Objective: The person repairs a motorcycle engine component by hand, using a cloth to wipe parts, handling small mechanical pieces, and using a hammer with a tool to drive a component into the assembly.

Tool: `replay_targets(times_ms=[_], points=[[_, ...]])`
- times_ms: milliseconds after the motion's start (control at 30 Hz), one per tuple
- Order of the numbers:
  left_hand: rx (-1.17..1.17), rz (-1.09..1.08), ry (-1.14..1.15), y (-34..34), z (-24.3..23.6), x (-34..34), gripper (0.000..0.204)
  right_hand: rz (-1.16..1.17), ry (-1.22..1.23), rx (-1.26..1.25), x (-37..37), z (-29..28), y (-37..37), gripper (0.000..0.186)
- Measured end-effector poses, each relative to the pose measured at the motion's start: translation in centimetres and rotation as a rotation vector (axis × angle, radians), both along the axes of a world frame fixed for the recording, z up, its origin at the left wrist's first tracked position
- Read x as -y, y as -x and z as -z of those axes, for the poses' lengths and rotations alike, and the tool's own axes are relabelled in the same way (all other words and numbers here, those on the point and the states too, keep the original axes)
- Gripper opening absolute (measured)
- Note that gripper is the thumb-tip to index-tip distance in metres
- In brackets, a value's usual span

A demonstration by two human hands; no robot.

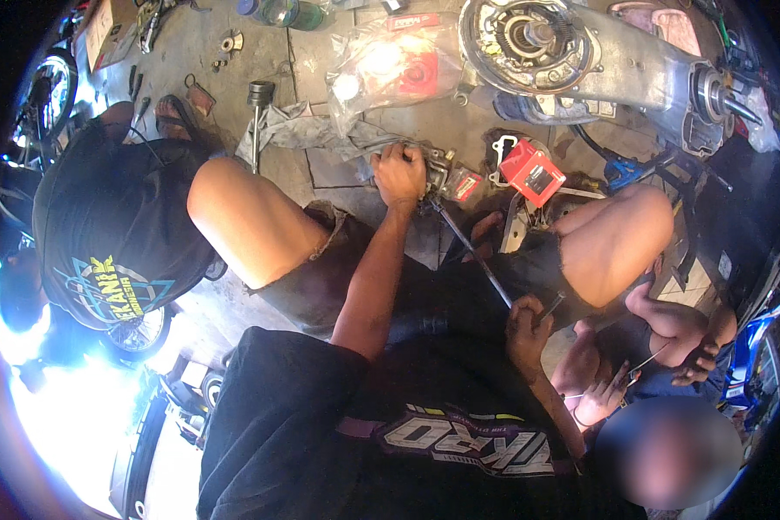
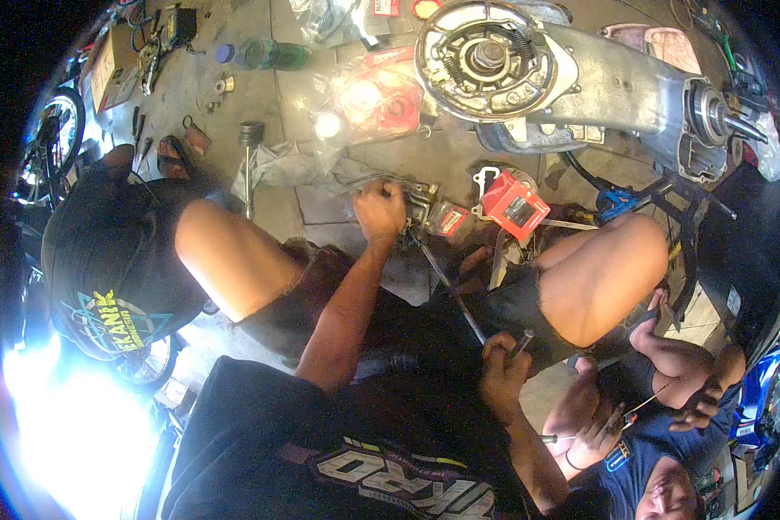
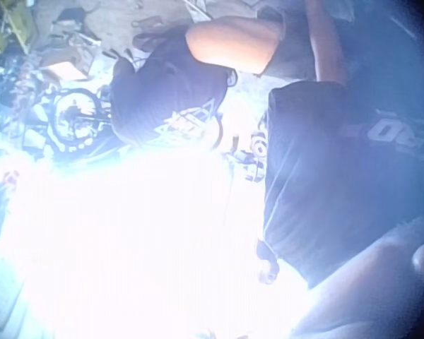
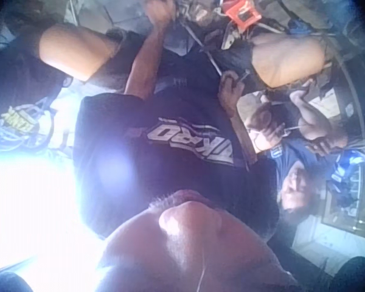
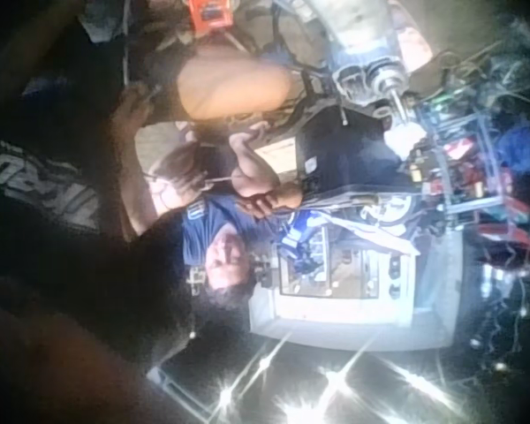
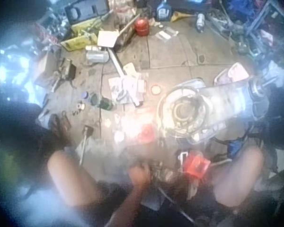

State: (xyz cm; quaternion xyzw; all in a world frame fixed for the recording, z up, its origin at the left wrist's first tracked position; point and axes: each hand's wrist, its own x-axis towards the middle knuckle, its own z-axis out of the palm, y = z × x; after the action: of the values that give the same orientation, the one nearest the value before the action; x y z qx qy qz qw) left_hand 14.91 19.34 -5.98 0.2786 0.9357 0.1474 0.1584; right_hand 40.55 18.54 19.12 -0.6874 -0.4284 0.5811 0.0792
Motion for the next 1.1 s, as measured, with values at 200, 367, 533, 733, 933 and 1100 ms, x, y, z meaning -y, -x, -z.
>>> replay_targets(times_ms=[200,367,533,733,933,1100], points=[[0.016,0.004,0.013,-0.1,-1.4,-0.2,0.032,0.018,0.0,-0.074,0.5,1.0,-0.7,0.024],[0.005,0.0,0.05,0.0,-0.5,-0.1,0.031,-0.062,0.038,0.002,-0.5,0.1,0.6,0.024],[-0.02,0.004,-0.043,0.1,-0.4,0.2,0.03,-0.062,0.117,0.003,-1.4,-0.4,0.9,0.025],[0.059,-0.049,0.038,0.1,-0.5,0.7,0.029,-0.074,0.019,-0.034,-0.5,1.4,-0.4,0.026],[0.015,-0.006,0.046,-0.2,1.0,0.7,0.029,0.133,0.13,-0.016,1.3,1.6,-0.8,0.023],[0.022,-0.036,-0.04,-0.1,0.6,0.3,0.032,0.055,0.221,-0.047,-4.3,0.3,2.4,0.027]])
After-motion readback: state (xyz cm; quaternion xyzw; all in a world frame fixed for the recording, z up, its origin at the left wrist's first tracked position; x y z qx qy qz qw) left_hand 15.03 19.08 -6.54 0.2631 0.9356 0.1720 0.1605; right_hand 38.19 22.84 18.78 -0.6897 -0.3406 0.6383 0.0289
